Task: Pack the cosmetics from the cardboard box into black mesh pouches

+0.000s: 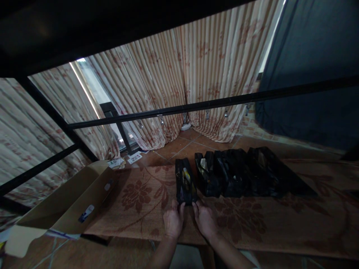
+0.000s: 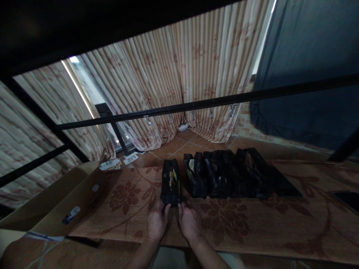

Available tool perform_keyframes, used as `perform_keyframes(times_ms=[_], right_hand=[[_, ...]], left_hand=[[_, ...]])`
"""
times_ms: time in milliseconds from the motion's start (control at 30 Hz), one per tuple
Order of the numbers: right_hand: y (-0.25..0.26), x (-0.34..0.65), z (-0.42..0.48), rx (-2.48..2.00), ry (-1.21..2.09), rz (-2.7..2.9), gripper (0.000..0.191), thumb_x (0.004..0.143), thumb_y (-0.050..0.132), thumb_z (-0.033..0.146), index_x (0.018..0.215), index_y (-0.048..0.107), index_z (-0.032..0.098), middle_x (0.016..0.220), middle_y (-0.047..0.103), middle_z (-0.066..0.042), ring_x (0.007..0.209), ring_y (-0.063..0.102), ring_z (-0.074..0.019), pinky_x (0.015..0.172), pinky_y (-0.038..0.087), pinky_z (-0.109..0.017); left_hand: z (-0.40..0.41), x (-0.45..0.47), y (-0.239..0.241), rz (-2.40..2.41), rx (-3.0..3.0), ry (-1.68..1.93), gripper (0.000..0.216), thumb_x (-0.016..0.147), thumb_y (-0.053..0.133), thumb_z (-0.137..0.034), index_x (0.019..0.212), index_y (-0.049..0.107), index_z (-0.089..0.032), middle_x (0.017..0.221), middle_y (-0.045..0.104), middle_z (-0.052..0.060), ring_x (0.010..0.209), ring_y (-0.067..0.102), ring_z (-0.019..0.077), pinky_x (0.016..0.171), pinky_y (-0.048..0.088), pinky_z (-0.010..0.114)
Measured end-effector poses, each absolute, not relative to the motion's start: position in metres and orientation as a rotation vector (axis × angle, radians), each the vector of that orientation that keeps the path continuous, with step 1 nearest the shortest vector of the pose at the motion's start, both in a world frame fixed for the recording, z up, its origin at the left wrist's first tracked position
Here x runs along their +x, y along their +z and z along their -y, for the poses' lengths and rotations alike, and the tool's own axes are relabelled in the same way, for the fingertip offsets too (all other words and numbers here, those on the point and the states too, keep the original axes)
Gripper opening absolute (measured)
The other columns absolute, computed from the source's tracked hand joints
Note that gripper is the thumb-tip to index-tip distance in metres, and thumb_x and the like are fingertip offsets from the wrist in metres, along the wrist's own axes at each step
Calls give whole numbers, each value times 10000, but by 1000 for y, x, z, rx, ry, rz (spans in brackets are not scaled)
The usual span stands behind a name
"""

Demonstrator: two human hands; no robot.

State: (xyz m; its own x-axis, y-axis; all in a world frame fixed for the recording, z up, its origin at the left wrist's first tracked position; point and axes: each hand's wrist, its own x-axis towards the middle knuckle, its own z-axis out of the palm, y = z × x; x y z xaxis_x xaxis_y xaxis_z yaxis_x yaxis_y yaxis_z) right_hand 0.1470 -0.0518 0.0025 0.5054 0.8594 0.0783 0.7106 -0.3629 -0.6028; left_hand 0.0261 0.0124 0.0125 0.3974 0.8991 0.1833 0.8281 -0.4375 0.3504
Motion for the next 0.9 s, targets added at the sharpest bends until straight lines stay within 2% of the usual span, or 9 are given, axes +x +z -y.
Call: perform_keyframes(times_ms=[233, 400, 633, 900], right_hand=[[7, 146, 53, -2151, 311, 1275, 356, 948, 273, 312, 1043, 588, 178, 1084, 639, -98, 914, 637, -165, 793, 421, -235], [6, 146, 55, -2165, 280, 1250, 385, 939, 302, 389, 1097, 564, 153, 998, 666, -105, 866, 647, -186, 747, 421, -242], [3, 147, 54, -2072, 268, 1245, 383, 953, 261, 359, 961, 605, 192, 973, 668, -78, 834, 646, -159, 708, 398, -214], [0, 148, 54, -2029, 318, 1224, 414, 953, 235, 348, 897, 607, 176, 876, 674, -83, 796, 641, -159, 698, 391, -217]], left_hand=[[-16, 25, 4, -1509, 2493, 565, 261, 914, 368, -327, 973, 585, -194, 772, 691, 54, 700, 664, 162, 604, 439, 221], [-17, 24, 1, -1440, 2520, 673, 270, 912, 365, -315, 1000, 584, -185, 765, 689, 58, 669, 659, 162, 591, 444, 227], [-18, 23, -2, -1376, 2516, 701, 277, 922, 344, -336, 930, 573, -180, 753, 680, 55, 661, 654, 161, 573, 421, 231], [-17, 24, -2, -1436, 2532, 641, 251, 918, 360, -341, 917, 556, -184, 704, 669, 43, 618, 645, 169, 544, 389, 250]])
